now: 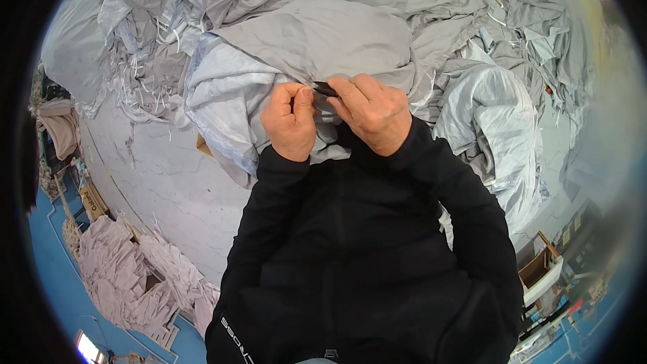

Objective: Inspect and trim excess threads from fabric pieces using a small hand tool.

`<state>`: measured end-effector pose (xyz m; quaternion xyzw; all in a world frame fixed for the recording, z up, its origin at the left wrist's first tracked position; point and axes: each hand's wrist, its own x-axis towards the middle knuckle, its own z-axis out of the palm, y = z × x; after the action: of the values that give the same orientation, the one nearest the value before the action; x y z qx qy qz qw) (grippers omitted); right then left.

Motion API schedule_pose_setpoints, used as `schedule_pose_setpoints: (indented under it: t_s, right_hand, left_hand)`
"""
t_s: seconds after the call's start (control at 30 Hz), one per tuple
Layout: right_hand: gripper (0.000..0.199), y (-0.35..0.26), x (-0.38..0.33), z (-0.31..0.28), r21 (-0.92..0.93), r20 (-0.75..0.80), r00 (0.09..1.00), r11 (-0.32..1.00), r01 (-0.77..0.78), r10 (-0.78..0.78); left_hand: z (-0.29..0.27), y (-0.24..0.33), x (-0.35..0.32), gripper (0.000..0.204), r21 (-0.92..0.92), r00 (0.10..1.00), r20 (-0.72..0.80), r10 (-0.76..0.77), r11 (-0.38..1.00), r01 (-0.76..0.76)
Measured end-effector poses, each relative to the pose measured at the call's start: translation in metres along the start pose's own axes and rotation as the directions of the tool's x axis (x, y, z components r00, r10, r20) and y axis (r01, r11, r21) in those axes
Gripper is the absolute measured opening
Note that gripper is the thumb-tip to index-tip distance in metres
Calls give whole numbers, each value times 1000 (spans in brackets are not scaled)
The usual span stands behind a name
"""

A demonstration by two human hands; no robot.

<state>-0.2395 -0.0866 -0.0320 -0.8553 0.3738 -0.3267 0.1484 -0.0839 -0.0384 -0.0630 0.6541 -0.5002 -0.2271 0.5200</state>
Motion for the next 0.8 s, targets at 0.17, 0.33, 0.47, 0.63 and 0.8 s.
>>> schedule_pose_setpoints:
  t_s: [0.17, 0.33, 0.47, 0.63, 0.8]
  right_hand:
    - [39, 1, 1, 3, 19, -14, 1000, 1000, 4, -4]
    - [36, 2, 0, 3, 17, -10, 1000, 1000, 1, -1]
    - [34, 3, 0, 3, 14, -17, 1000, 1000, -7, 7]
    - [31, 2, 1, 6, 43, -43, 999, 999, -4, 6]
    - [25, 4, 3, -11, 251, -66, 976, 950, -186, 209]
  left_hand:
    - [-1, 1, 0, 13, 5, 1000, 6, 17, 1000, -17]
    - [0, 3, 0, 13, 7, 1000, 12, 17, 1000, -17]
    - [1, 0, 0, 13, 8, 1000, 18, 10, 1000, -10]
    - [-8, 5, 0, 10, -17, 1000, 11, 8, 1000, -8]
    - [-81, 16, -7, 8, 26, 972, -228, -51, 998, 59]
